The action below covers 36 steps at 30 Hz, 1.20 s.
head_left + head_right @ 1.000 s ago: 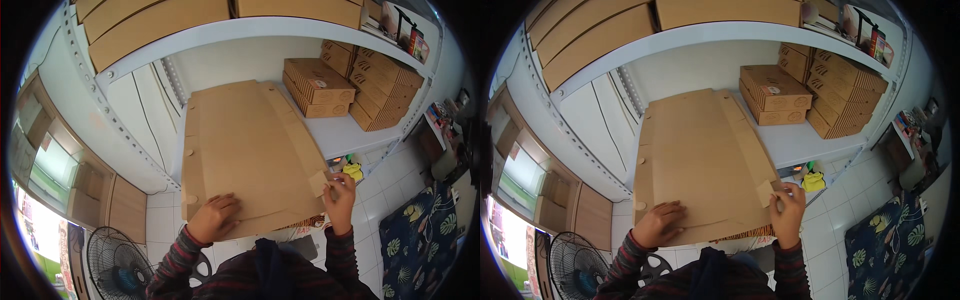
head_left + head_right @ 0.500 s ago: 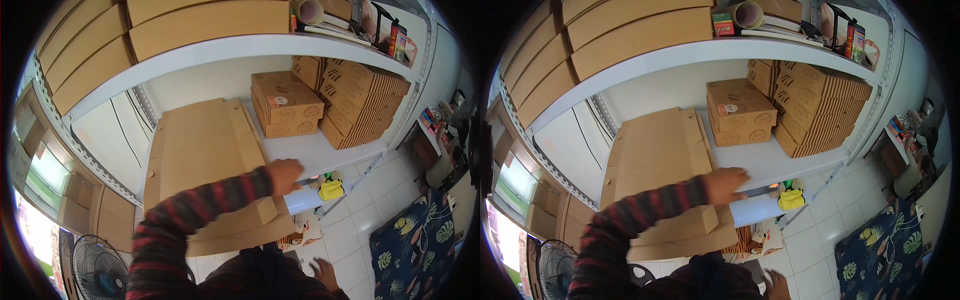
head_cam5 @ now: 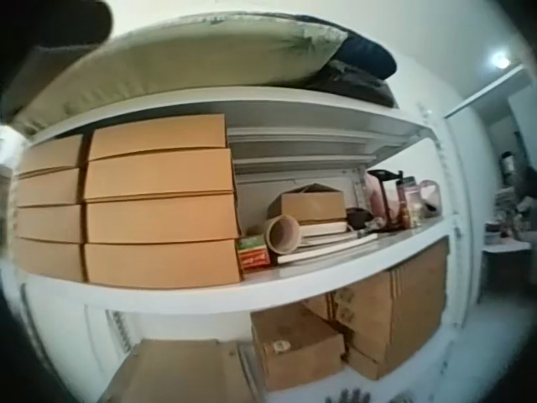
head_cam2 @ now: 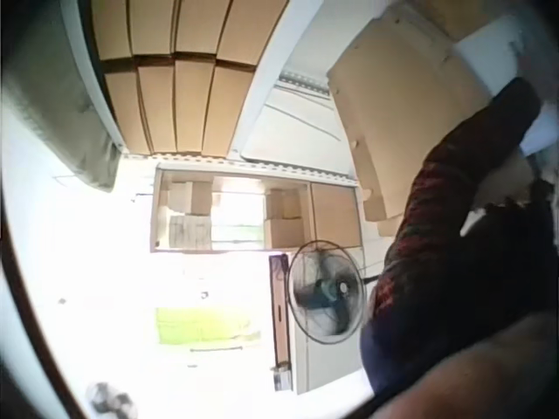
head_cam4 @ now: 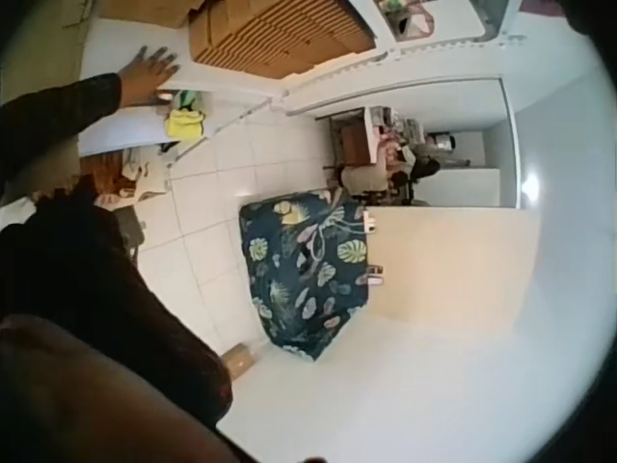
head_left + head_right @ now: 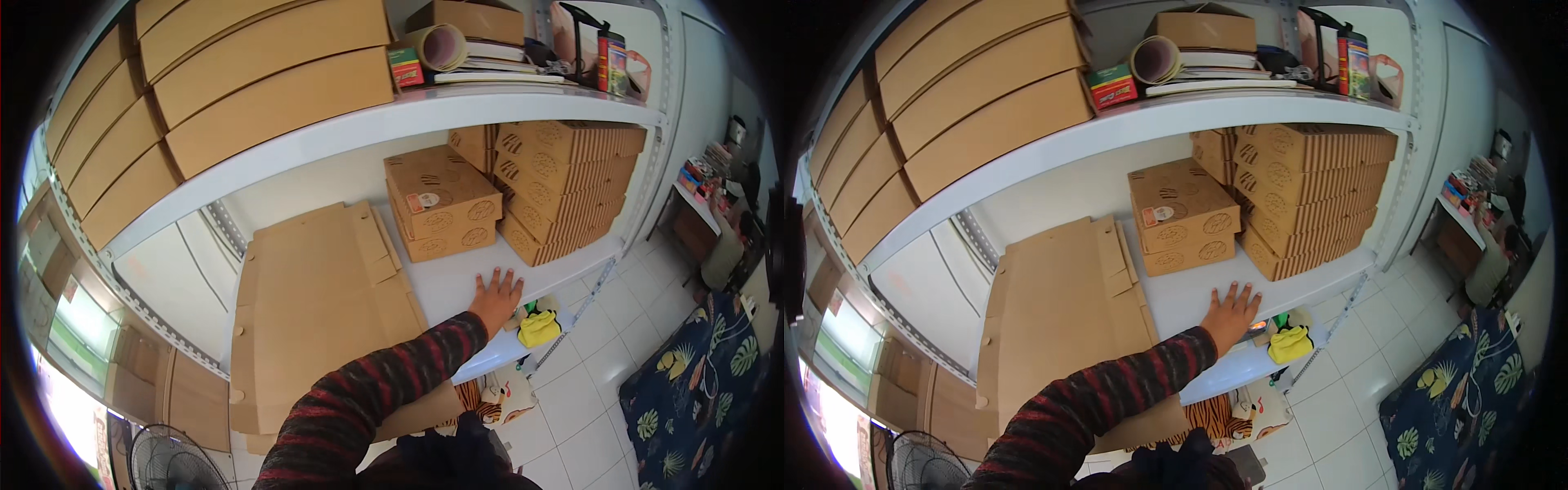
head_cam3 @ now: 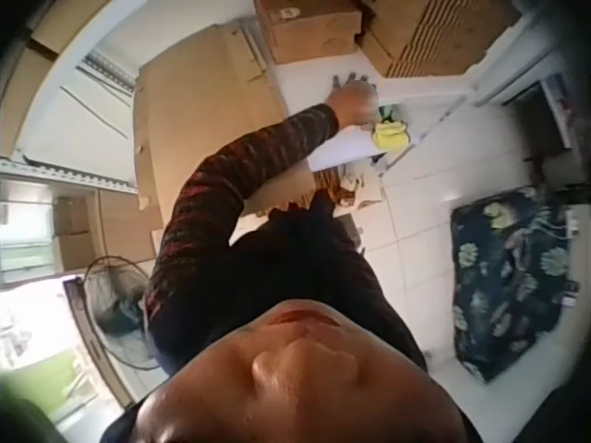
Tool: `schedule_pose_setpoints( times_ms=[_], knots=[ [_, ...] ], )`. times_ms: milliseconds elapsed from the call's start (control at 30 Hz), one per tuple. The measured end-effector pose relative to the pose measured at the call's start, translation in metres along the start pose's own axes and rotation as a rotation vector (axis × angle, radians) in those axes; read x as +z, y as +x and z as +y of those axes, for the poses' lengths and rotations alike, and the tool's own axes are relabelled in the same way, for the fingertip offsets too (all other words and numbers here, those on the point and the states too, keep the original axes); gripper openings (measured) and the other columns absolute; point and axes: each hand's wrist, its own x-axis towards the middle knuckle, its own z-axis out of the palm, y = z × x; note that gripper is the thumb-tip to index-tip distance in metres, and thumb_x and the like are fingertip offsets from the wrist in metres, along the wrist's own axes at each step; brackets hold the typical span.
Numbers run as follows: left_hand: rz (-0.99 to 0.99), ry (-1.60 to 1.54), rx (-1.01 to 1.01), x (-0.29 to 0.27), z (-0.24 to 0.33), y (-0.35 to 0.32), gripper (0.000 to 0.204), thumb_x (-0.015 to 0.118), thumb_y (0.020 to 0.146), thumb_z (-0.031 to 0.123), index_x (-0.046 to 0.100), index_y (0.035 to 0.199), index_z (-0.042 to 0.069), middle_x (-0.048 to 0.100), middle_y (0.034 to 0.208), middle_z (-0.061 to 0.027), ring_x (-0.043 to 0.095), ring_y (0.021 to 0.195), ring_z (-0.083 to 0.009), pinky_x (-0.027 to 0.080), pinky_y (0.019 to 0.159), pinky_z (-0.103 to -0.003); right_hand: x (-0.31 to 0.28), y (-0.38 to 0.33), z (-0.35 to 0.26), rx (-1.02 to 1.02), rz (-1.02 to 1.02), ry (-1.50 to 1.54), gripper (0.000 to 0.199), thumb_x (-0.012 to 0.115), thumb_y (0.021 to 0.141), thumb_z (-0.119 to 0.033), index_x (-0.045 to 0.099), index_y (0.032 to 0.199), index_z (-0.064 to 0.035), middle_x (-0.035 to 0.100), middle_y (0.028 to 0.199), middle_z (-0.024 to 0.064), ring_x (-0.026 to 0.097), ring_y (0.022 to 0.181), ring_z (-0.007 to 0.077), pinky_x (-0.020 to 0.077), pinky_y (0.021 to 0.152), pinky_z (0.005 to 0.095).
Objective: The person assembles flat-packed cardboard boxes by hand. They fold the flaps, tuck the tabs into slots, and press the edges to form the box structure. The person repeats this process for multiple boxes, stacking the finished ones on a nearby shelf.
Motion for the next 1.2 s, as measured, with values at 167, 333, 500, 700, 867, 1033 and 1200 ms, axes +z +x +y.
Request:
schedule_pose_setpoints(
  times_ms=[167,333,500,700,867,1033,1200],
  knots=[
    [0.014,0.019,0.014,-0.008,0.0,-0.001,0.055,0.049,0.092,0.012,0.036,0.144,0.005,0.035,0.15,-0.0214,0.037,0.137,-0.0424,0.036,0.1,-0.068,0.005,0.019,-0.007,-0.02,-0.018,0.013,0.041,0.063,0.09,-0.032,0.06,0.124,-0.009,0.044,0.142,0.0166,0.038,0.132,0.0367,0.0317,0.109,0.0509],
    [0.02,-0.003,0.018,-0.004,-0.001,0.0,0.055,0.049,0.092,0.013,0.035,0.145,0.005,0.035,0.15,-0.021,0.036,0.137,-0.0419,0.036,0.1,-0.068,0.013,0.03,-0.012,-0.016,-0.018,0.024,0.042,0.063,0.089,-0.03,0.059,0.124,-0.0084,0.045,0.14,0.0171,0.04,0.13,0.0366,0.0327,0.108,0.0507],
    [0.019,-0.011,0.027,-0.008,-0.002,-0.003,0.055,0.048,0.092,0.013,0.035,0.145,0.005,0.035,0.15,-0.0207,0.036,0.138,-0.0414,0.035,0.1,-0.068,0.023,0.04,-0.021,-0.02,-0.006,0.032,0.042,0.064,0.087,-0.028,0.059,0.124,-0.0079,0.046,0.138,0.0177,0.041,0.129,0.0365,0.0337,0.106,0.0506],
    [0.012,-0.03,0.027,-0.007,-0.004,-0.003,0.056,0.048,0.091,0.009,0.034,0.145,0.005,0.034,0.151,-0.0211,0.035,0.138,-0.0413,0.034,0.102,-0.067,0.032,0.047,-0.033,-0.007,0.015,0.052,0.043,0.064,0.086,-0.025,0.058,0.125,-0.0072,0.048,0.136,0.0184,0.043,0.127,0.0364,0.035,0.105,0.0504],
    [0.022,-0.023,0.041,-0.008,-0.006,-0.004,0.056,0.05,0.09,0.009,0.035,0.145,0.005,0.034,0.151,-0.0209,0.035,0.138,-0.0409,0.034,0.102,-0.066,0.039,0.052,-0.038,0.002,0.016,0.068,0.043,0.064,0.085,-0.022,0.058,0.125,-0.0066,0.049,0.134,0.019,0.045,0.126,0.0362,0.036,0.104,0.0502],
    [0.037,-0.02,0.029,-0.007,-0.008,-0.002,0.056,0.048,0.091,0.01,0.035,0.145,0.006,0.035,0.151,-0.0202,0.036,0.138,-0.0404,0.034,0.102,-0.067,0.035,0.049,-0.032,0.022,-0.006,0.076,0.044,0.065,0.084,-0.02,0.058,0.125,-0.006,0.051,0.133,0.0196,0.046,0.125,0.0361,0.037,0.103,0.0501],
    [0.014,-0.044,0.014,-0.003,-0.003,-0.002,0.054,0.046,0.093,0.012,0.035,0.146,0.007,0.034,0.151,-0.0204,0.035,0.139,-0.0404,0.032,0.102,-0.069,0.031,0.027,-0.017,0.086,-0.043,0.08,0.045,0.065,0.083,-0.018,0.057,0.125,-0.0054,0.052,0.131,0.0202,0.048,0.123,0.036,0.038,0.102,0.0499]
  ],
)
